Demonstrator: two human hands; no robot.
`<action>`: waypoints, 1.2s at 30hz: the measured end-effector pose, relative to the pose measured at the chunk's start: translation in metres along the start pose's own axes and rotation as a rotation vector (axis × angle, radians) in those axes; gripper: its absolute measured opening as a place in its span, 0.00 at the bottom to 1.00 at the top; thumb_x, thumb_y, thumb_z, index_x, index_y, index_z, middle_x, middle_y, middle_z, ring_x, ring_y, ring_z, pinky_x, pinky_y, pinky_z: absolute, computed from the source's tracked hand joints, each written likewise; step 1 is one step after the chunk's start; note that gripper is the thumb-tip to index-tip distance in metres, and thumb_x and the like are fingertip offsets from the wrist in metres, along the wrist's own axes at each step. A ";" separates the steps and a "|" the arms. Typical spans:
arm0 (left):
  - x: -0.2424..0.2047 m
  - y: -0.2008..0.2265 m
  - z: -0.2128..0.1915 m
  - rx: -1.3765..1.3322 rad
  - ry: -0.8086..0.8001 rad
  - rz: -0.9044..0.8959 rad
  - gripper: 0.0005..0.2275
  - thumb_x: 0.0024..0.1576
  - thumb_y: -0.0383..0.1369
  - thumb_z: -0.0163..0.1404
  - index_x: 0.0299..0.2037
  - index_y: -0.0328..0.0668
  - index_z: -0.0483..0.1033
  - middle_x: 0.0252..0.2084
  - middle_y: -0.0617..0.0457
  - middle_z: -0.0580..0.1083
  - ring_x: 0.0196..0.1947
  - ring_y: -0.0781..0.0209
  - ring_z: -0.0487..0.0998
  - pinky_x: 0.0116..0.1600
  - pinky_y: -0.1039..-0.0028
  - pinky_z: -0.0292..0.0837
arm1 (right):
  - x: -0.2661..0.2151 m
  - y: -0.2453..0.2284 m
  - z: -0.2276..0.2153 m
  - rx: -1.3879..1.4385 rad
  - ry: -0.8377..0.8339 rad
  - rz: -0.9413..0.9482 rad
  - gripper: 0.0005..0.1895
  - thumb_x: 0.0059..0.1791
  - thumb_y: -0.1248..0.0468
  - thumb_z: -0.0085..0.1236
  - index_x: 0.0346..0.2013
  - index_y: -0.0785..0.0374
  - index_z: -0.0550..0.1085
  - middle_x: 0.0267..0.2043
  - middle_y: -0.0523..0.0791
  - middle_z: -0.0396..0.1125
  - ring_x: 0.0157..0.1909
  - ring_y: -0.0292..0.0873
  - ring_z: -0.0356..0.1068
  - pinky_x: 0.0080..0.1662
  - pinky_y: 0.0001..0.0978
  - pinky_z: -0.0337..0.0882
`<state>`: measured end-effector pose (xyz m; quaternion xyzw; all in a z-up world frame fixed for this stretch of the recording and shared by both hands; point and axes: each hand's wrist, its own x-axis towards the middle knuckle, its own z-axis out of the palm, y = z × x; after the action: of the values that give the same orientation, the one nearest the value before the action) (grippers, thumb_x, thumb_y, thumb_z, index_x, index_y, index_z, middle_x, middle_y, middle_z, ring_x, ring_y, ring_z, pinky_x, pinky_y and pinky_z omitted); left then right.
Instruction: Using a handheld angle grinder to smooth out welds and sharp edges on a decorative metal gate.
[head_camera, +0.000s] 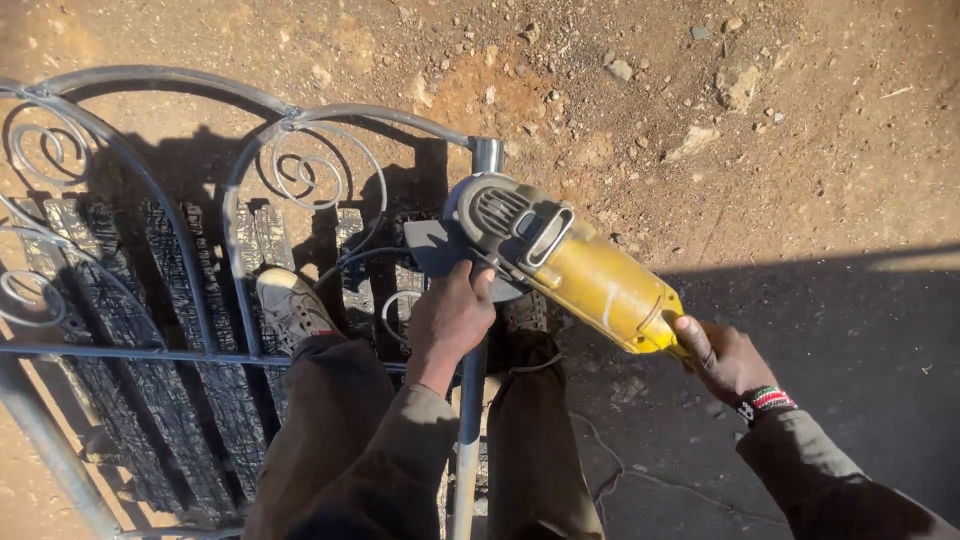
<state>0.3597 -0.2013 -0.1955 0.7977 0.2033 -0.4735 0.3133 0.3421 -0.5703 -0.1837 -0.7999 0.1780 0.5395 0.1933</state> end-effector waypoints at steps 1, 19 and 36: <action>0.004 -0.001 0.004 -0.015 -0.004 -0.008 0.28 0.69 0.49 0.27 0.67 0.33 0.65 0.46 0.29 0.77 0.41 0.32 0.82 0.38 0.50 0.77 | -0.009 -0.021 -0.017 -0.016 -0.006 0.002 0.46 0.54 0.29 0.29 0.23 0.63 0.79 0.25 0.53 0.77 0.38 0.58 0.78 0.48 0.50 0.73; 0.091 0.105 -0.052 0.046 0.484 -0.101 0.24 0.60 0.47 0.45 0.61 0.38 0.74 0.51 0.47 0.79 0.48 0.52 0.79 0.49 0.57 0.70 | 0.160 -0.091 -0.292 0.011 -0.182 0.219 0.74 0.58 0.08 0.18 0.32 0.85 0.72 0.23 0.66 0.62 0.15 0.68 0.59 0.10 0.56 0.53; 0.022 -0.059 0.077 -0.656 0.114 -0.105 0.19 0.67 0.46 0.24 0.48 0.47 0.68 0.43 0.41 0.78 0.43 0.32 0.78 0.44 0.42 0.65 | -0.095 -0.264 -0.063 -0.803 0.139 0.349 0.34 0.50 0.33 0.33 0.53 0.41 0.82 0.43 0.57 0.78 0.47 0.58 0.78 0.45 0.45 0.71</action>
<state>0.2849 -0.2116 -0.2605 0.6679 0.4030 -0.3527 0.5168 0.4888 -0.3669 -0.0425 -0.8039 0.0992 0.5353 -0.2394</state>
